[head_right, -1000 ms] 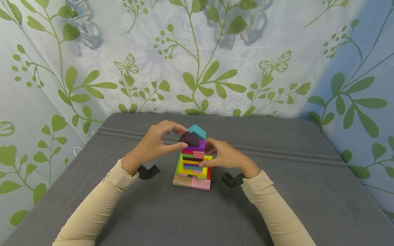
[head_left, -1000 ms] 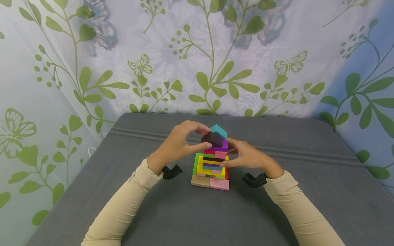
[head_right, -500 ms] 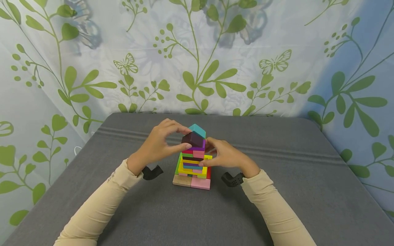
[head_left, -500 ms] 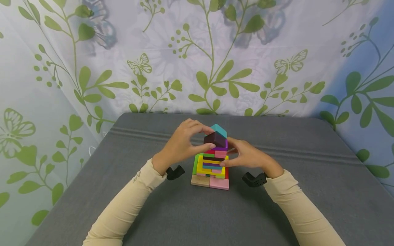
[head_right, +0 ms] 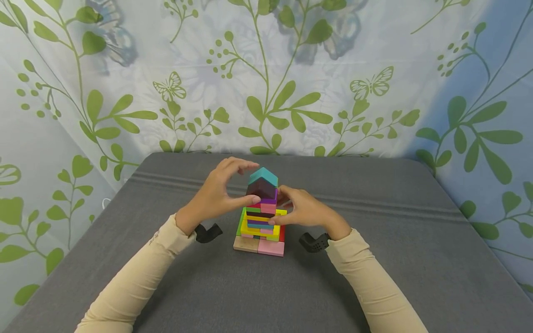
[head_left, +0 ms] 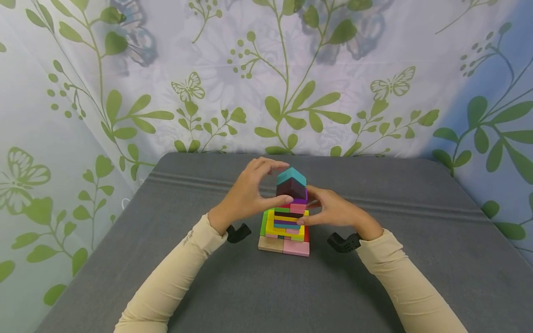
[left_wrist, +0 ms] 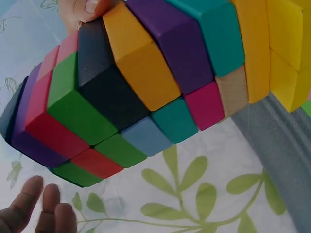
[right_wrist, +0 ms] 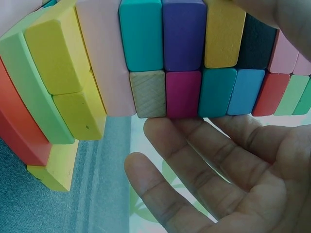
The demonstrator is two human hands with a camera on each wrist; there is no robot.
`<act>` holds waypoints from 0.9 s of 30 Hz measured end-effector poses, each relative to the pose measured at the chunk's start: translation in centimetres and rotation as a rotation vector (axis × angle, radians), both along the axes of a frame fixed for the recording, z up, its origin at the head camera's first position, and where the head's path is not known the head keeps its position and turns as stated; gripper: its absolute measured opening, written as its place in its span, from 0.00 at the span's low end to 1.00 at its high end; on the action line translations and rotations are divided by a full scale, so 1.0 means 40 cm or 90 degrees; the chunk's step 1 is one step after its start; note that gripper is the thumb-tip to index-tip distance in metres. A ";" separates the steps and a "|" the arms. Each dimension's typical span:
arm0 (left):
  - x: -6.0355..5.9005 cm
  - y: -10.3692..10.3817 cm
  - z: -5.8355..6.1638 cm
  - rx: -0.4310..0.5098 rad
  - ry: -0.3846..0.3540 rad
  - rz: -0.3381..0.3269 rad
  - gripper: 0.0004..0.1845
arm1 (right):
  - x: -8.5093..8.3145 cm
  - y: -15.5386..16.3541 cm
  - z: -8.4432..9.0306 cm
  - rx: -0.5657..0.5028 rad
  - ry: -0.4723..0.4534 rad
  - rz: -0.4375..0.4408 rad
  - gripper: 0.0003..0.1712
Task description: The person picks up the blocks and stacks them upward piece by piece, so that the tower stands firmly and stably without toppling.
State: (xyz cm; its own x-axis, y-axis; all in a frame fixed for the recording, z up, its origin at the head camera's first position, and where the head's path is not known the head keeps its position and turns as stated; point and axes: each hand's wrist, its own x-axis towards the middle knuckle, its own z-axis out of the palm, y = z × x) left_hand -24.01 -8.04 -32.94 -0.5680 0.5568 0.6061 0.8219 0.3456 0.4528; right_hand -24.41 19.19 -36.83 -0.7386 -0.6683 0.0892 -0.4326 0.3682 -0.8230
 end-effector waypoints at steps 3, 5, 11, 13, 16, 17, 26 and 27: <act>-0.009 0.001 -0.006 -0.011 -0.046 -0.009 0.37 | 0.002 0.000 0.000 -0.002 -0.001 0.001 0.44; -0.013 0.001 -0.009 -0.015 -0.064 -0.012 0.37 | 0.003 -0.001 0.000 -0.002 -0.004 0.002 0.44; -0.014 -0.001 -0.010 -0.016 -0.078 -0.007 0.34 | 0.002 -0.004 -0.002 -0.001 -0.004 0.003 0.43; -0.015 -0.002 -0.010 -0.016 -0.075 -0.008 0.35 | 0.001 -0.004 -0.002 -0.001 -0.003 0.003 0.43; -0.019 -0.006 -0.015 -0.006 -0.076 -0.019 0.37 | 0.002 -0.005 0.000 -0.002 -0.004 0.002 0.43; -0.021 -0.009 -0.018 0.000 -0.078 -0.024 0.37 | 0.001 -0.005 0.000 -0.002 -0.004 0.003 0.43; -0.025 -0.064 -0.071 0.024 -0.125 0.014 0.59 | 0.008 0.022 -0.015 0.075 0.024 -0.008 0.49; -0.025 -0.077 -0.080 0.015 -0.135 0.029 0.59 | 0.010 0.031 -0.019 0.090 0.028 -0.018 0.49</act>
